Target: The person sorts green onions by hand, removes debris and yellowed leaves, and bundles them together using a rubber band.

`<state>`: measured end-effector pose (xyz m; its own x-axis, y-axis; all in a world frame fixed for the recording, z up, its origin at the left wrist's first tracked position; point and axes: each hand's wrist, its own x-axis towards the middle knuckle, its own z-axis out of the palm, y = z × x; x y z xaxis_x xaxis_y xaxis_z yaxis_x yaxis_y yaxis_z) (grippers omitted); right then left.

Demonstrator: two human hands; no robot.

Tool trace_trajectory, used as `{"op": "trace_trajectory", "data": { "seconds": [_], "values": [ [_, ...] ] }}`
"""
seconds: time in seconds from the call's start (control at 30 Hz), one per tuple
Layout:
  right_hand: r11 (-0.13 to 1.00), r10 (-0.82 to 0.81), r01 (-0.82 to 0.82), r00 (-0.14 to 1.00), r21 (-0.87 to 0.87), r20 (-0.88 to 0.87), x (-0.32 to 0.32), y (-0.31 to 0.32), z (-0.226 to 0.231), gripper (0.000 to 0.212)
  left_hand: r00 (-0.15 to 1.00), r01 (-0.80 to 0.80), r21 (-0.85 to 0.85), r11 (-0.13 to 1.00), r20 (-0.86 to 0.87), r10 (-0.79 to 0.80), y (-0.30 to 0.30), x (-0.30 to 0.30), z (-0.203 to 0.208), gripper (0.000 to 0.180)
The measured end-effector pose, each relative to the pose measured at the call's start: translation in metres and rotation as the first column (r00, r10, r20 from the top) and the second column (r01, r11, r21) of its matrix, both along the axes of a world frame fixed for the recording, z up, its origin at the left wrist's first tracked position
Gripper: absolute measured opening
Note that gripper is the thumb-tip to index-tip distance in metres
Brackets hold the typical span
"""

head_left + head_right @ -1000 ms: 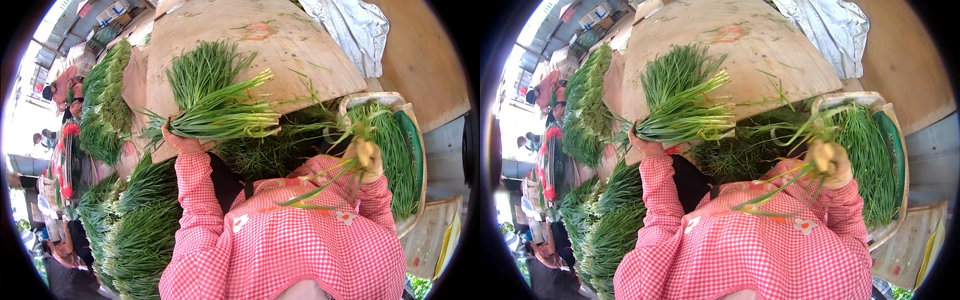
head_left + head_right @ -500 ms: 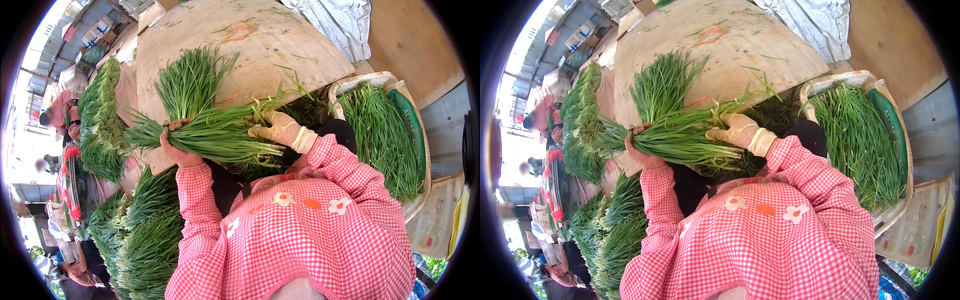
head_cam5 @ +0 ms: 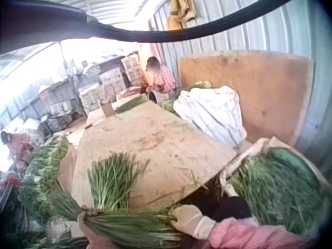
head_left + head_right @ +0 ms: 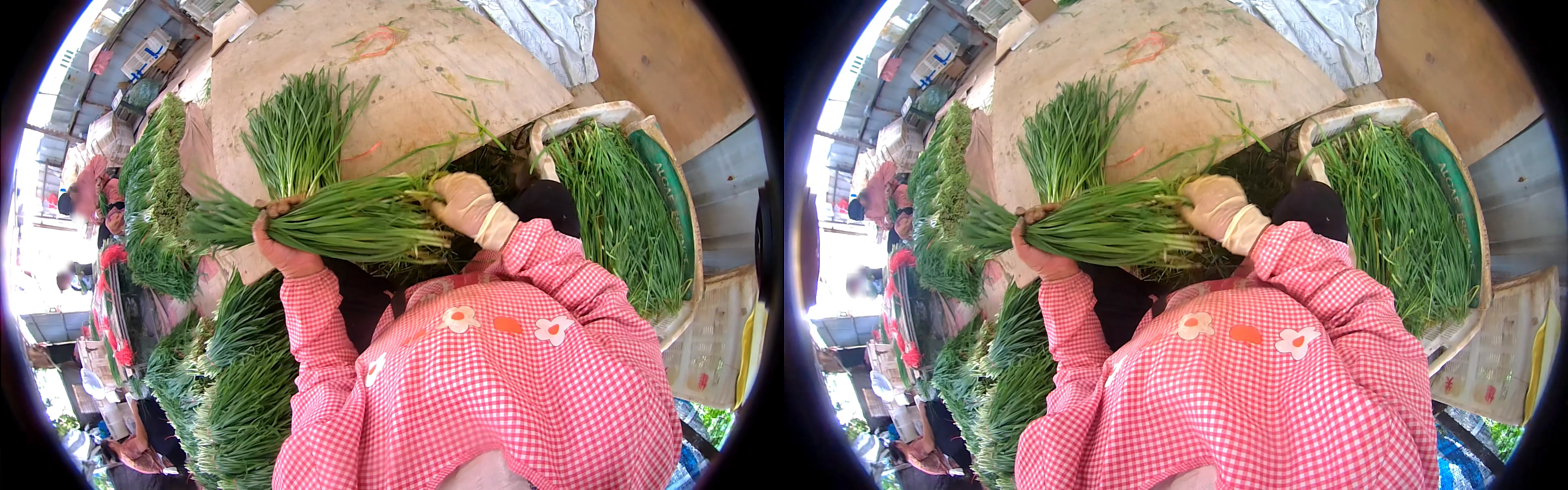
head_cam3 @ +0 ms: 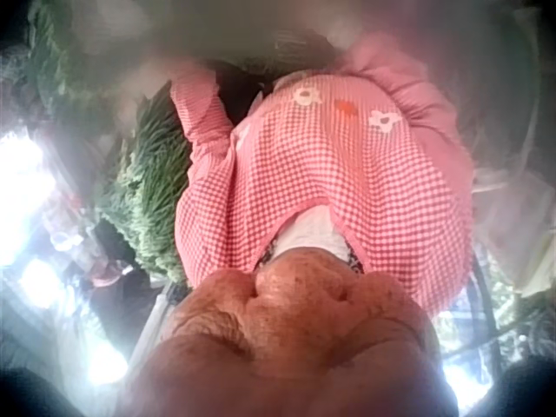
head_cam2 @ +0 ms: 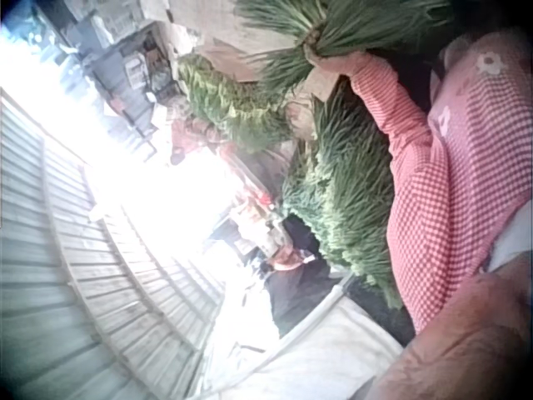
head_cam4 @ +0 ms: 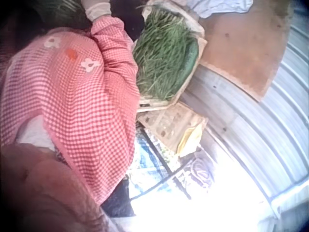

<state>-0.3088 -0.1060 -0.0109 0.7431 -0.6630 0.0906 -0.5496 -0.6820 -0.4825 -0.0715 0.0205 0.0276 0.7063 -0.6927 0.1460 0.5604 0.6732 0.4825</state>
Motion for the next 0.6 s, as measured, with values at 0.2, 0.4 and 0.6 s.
{"op": "trace_trajectory", "data": {
  "seconds": [0.2, 0.4, 0.6],
  "values": [
    [0.991, -0.104, 0.134, 0.854, 0.022, -0.509, -0.043, -0.047, -0.046, 0.028, 0.998, -0.053, -0.029, 0.998, -0.025, 0.053, 0.023, 0.046, -0.009, 0.013],
    [0.88, 0.284, -0.099, 0.893, 0.464, -0.35, -0.037, -0.023, -0.016, 0.064, 0.99, -0.137, 0.068, 0.988, 0.022, 0.136, 0.031, 0.057, -0.023, 0.014],
    [0.472, -0.05, -0.494, 0.812, 0.73, 0.582, -0.002, 0.025, -0.004, 0.057, 0.992, -0.122, 0.056, 0.991, -0.016, 0.123, 0.019, 0.049, -0.036, 0.011]
  ]
}}
